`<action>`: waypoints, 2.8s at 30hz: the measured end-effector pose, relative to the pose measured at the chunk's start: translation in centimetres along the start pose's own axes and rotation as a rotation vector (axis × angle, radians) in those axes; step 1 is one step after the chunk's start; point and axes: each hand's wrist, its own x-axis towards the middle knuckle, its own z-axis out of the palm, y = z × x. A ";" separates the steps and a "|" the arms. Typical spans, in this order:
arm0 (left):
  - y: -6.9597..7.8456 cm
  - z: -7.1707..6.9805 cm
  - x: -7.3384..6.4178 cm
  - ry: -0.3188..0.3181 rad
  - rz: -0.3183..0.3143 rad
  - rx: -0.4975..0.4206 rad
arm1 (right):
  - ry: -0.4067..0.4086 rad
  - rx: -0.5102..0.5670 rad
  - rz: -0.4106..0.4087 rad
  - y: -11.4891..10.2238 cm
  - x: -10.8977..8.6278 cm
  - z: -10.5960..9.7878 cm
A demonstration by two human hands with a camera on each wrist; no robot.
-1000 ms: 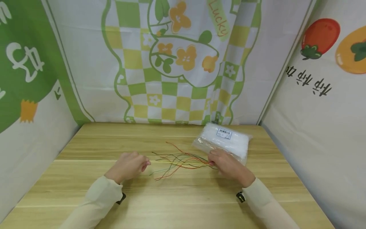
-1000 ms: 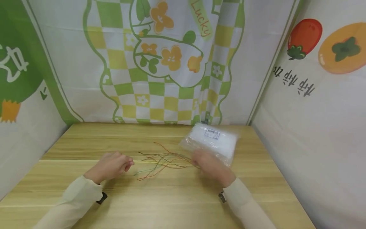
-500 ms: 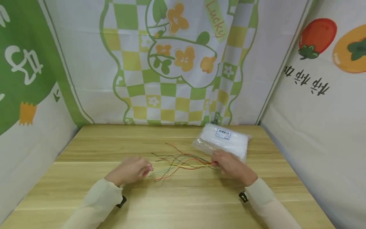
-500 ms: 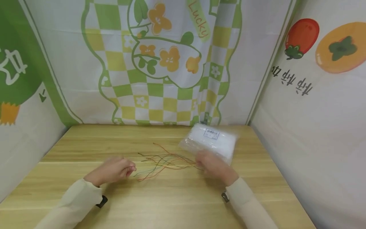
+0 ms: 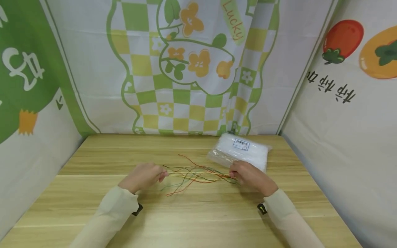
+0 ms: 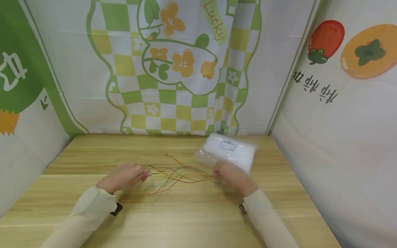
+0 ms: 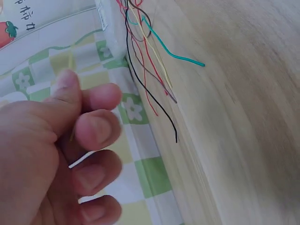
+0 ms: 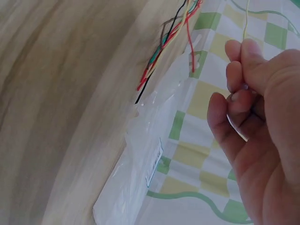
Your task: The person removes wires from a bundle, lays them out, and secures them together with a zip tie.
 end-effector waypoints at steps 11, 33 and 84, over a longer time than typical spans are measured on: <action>-0.3 0.6 0.0 -0.117 -0.067 -0.110 | -0.095 -0.018 0.052 -0.1 0.7 0.5; 3.6 1.6 6.2 -0.321 -0.045 -0.071 | -0.114 0.048 0.174 -0.6 0.6 -0.2; 4.7 4.1 8.0 -0.180 -0.150 -0.325 | -0.195 -0.189 0.520 4.7 7.1 2.6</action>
